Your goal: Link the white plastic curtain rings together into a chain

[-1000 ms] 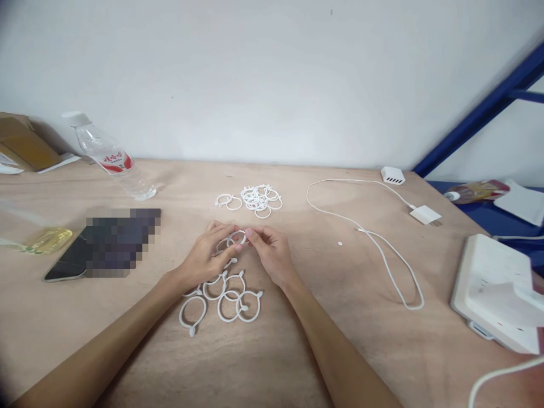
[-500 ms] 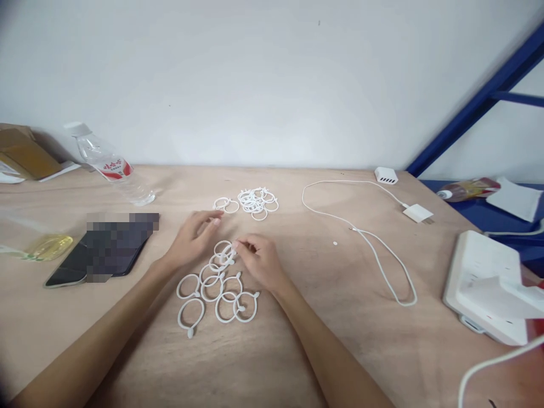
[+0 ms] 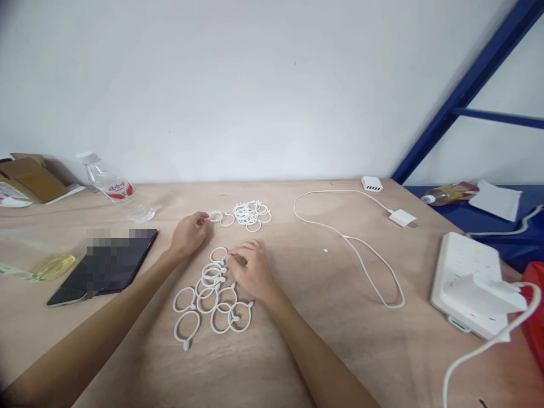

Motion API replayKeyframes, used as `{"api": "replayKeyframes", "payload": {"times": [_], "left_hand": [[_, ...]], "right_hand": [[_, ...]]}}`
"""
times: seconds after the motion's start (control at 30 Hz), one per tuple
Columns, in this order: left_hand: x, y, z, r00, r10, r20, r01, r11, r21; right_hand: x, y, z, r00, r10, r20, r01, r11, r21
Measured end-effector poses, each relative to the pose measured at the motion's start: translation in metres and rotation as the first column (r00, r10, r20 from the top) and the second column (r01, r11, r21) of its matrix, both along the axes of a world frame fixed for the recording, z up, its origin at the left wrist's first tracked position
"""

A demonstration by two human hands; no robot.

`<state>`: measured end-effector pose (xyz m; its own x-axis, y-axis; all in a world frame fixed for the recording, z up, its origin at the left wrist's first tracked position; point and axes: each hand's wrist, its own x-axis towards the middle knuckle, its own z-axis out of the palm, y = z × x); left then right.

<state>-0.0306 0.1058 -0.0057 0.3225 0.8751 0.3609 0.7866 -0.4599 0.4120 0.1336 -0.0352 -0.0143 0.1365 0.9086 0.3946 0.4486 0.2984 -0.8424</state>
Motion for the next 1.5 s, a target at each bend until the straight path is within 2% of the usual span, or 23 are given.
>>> {"api": "replayKeyframes", "payload": {"times": [0.1, 0.17, 0.27, 0.33, 0.4, 0.47, 0.53, 0.63, 0.73, 0.83, 0.9, 1.0, 1.1, 1.3, 1.5], "left_hand": [[-0.005, -0.013, 0.014, 0.998, -0.061, 0.03, 0.06, 0.997, 0.053], [-0.006, -0.029, 0.022, 0.981, -0.184, 0.068, 0.177, 0.98, 0.092], [-0.001, -0.058, 0.029, 0.899, -0.414, 0.142, 0.406, 0.91, 0.085], [0.004, -0.074, 0.03, 0.851, -0.479, 0.216, 0.485, 0.874, 0.029], [0.01, -0.086, 0.027, 0.84, -0.427, 0.334, 0.464, 0.885, -0.036], [0.014, -0.092, 0.022, 0.83, -0.299, 0.471, 0.395, 0.911, -0.117], [0.017, -0.095, 0.017, 0.8, -0.199, 0.565, 0.362, 0.912, -0.191], [0.018, -0.097, 0.014, 0.772, -0.169, 0.613, 0.385, 0.892, -0.238], [0.016, -0.099, 0.015, 0.777, -0.235, 0.583, 0.422, 0.883, -0.205], [0.016, -0.1, 0.014, 0.816, -0.337, 0.469, 0.448, 0.882, -0.146], [0.017, -0.1, 0.012, 0.835, -0.368, 0.41, 0.457, 0.878, -0.141], [0.019, -0.101, 0.009, 0.838, -0.369, 0.402, 0.467, 0.866, -0.178], [0.02, -0.102, 0.01, 0.834, -0.402, 0.379, 0.48, 0.866, -0.139], [0.016, -0.1, 0.011, 0.849, -0.474, 0.235, 0.455, 0.881, 0.132], [0.013, -0.097, 0.007, 0.848, -0.497, 0.185, 0.476, 0.867, 0.149]], "right_hand": [[0.001, 0.002, -0.004, 0.991, -0.094, -0.096, 0.09, 0.995, -0.042], [0.001, 0.002, -0.005, 0.979, -0.128, -0.16, 0.115, 0.99, -0.087], [-0.001, 0.001, -0.004, 0.974, -0.072, -0.213, 0.047, 0.992, -0.118], [-0.002, -0.001, -0.002, 0.972, -0.002, -0.236, -0.026, 0.993, -0.114], [-0.002, -0.001, -0.001, 0.964, 0.039, -0.263, -0.071, 0.991, -0.114], [-0.001, -0.001, 0.0, 0.951, 0.049, -0.305, -0.091, 0.988, -0.124], [0.001, -0.001, 0.0, 0.935, 0.048, -0.35, -0.103, 0.985, -0.14], [0.002, 0.0, 0.002, 0.91, 0.035, -0.414, -0.108, 0.982, -0.155], [0.004, 0.001, 0.004, 0.881, -0.019, -0.472, -0.071, 0.982, -0.173], [0.005, 0.001, 0.005, 0.83, -0.048, -0.556, -0.071, 0.979, -0.19], [0.007, 0.001, 0.006, 0.794, -0.036, -0.606, -0.101, 0.976, -0.191], [0.008, 0.001, 0.007, 0.767, 0.006, -0.641, -0.15, 0.974, -0.169], [0.01, 0.001, 0.007, 0.759, 0.03, -0.65, -0.164, 0.976, -0.146], [0.012, 0.002, 0.006, 0.755, 0.04, -0.655, -0.175, 0.974, -0.142], [0.012, 0.002, 0.005, 0.777, 0.056, -0.627, -0.186, 0.972, -0.144]]}}
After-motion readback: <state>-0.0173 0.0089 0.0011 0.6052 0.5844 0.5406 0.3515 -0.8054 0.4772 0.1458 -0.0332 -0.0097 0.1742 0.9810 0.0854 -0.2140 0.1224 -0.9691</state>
